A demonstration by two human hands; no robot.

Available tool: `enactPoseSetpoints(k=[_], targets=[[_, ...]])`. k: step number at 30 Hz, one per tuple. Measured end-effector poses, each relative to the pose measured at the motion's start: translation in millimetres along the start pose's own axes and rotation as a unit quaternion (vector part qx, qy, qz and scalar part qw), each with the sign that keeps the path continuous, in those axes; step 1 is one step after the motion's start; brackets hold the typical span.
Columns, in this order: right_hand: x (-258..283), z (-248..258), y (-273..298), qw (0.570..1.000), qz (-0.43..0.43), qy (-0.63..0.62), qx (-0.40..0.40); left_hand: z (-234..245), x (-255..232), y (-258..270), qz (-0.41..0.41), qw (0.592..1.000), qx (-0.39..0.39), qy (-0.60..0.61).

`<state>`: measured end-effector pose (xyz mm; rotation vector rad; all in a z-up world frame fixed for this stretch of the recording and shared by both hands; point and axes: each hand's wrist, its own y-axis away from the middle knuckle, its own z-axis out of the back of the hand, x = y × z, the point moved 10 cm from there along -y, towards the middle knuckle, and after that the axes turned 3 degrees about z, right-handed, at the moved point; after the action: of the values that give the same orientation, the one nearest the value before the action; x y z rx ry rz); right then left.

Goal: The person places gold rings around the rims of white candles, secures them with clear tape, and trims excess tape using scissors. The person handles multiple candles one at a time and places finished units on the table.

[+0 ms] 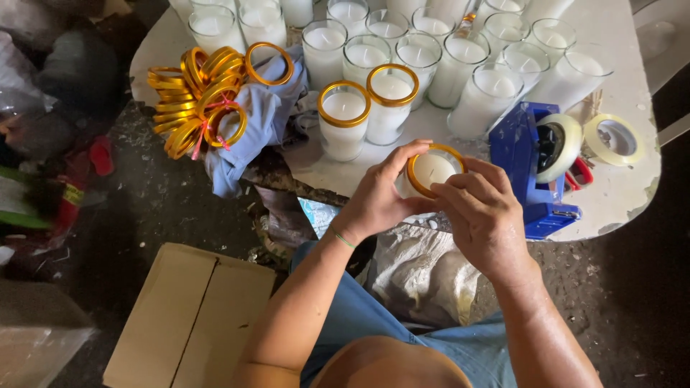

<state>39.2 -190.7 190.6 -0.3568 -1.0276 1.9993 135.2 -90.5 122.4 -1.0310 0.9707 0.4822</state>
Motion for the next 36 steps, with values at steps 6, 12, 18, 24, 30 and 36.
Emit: enactPoseSetpoints(k=[6, 12, 18, 24, 30, 36], targets=[[-55, 9, 4, 0.977, -0.15, -0.147, 0.033, -6, 7, -20, -0.016, 0.984, 0.124, 0.131], [-66, 2, 29, 0.958, -0.228, -0.172, -0.025, -2, 12, -21, -0.001, 0.985, 0.126, 0.12], [-61, -2, 24, 0.924, -0.239, -0.292, -0.06, -9, 13, -11, 0.002, 0.999, 0.034, 0.022], [-68, 0, 30, 0.939, -0.223, -0.253, -0.072, -10, 11, -15, 0.005, 0.999, 0.032, 0.029], [-71, -1, 32, 0.932, -0.233, -0.266, -0.075, -9, 2, -15, 0.018, 0.998, 0.035, 0.056], [-67, 0, 30, 0.933, -0.231, -0.267, -0.074, -10, 7, -16, 0.026, 0.997, 0.033, 0.069]])
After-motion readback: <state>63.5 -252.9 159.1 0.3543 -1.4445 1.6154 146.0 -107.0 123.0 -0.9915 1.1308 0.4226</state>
